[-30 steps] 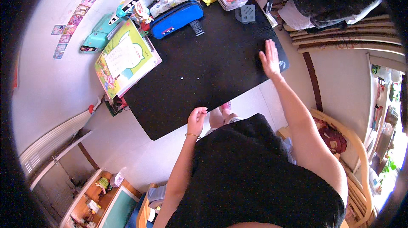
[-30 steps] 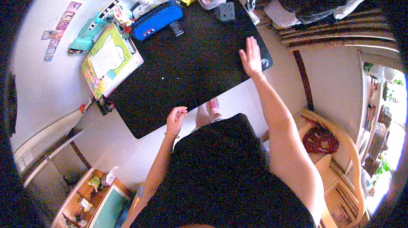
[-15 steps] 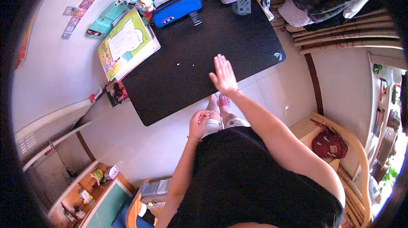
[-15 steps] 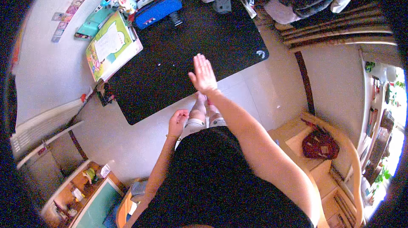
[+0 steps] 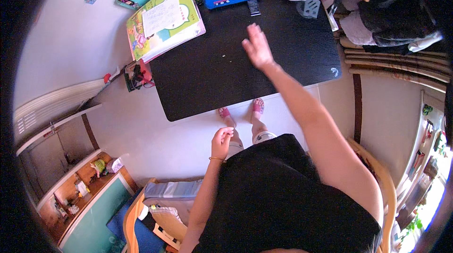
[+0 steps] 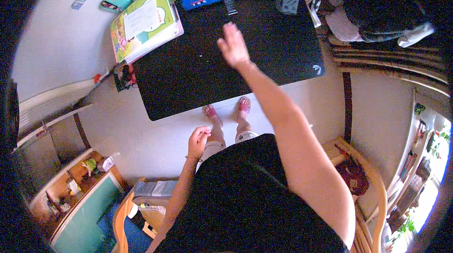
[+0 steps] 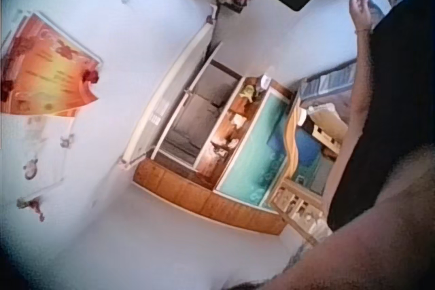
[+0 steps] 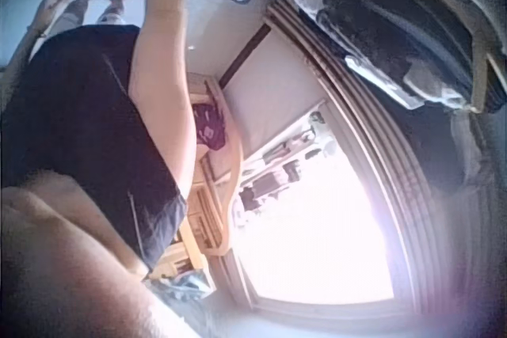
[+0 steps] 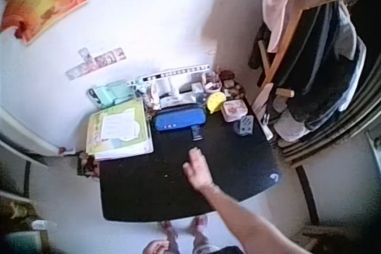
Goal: The person organizes books and a pencil case on a desk, then carries a small container to a basin and rinses it by hand.
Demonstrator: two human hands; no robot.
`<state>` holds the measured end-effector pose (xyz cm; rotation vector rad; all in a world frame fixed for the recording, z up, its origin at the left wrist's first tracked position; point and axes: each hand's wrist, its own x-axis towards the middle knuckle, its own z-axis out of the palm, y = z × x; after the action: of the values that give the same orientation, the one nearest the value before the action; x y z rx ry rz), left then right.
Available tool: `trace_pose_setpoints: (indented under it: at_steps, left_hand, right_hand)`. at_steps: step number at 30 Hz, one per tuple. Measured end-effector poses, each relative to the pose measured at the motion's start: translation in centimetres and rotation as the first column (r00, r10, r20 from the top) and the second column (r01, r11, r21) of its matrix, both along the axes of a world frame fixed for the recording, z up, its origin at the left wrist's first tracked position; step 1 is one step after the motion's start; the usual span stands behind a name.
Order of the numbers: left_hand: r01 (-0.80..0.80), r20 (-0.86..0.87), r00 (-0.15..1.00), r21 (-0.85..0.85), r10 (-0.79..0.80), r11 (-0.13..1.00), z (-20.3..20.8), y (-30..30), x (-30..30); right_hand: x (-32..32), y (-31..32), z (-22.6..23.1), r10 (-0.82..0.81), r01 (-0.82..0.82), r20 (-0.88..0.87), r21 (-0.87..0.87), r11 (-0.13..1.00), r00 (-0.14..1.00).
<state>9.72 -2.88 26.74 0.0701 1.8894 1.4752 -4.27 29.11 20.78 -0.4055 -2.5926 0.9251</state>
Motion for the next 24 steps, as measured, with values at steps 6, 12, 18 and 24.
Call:
trace_pose_setpoints:
  at_steps: [6, 12, 18, 24]
  left_hand:
    - [0.05, -0.017, 0.999, -0.066, -0.051, 0.997, -0.2, -2.5, -0.2]
    - [0.104, -0.015, 0.994, -0.035, -0.105, 0.994, -0.7, -6.1, -2.8]
    - [0.134, -0.058, 0.989, -0.056, -0.137, 0.989, -0.4, -10.4, -6.1]
    - [0.13, 0.035, 0.991, -0.043, -0.128, 0.991, -0.4, -14.8, -8.6]
  right_hand:
    - [-3.6, 2.5, -0.6, -0.038, -0.002, 0.15, 0.253, 0.967, 0.988]
    - [-3.3, -6.8, 0.4, 0.229, -0.315, 0.266, 0.35, 0.882, 0.936]
    - [-0.8, -17.0, 1.8, 0.34, -0.419, 0.285, 0.288, 0.861, 0.896]
    - [-1.7, -27.0, 2.4, 0.378, -0.434, 0.268, 0.195, 0.879, 0.886]
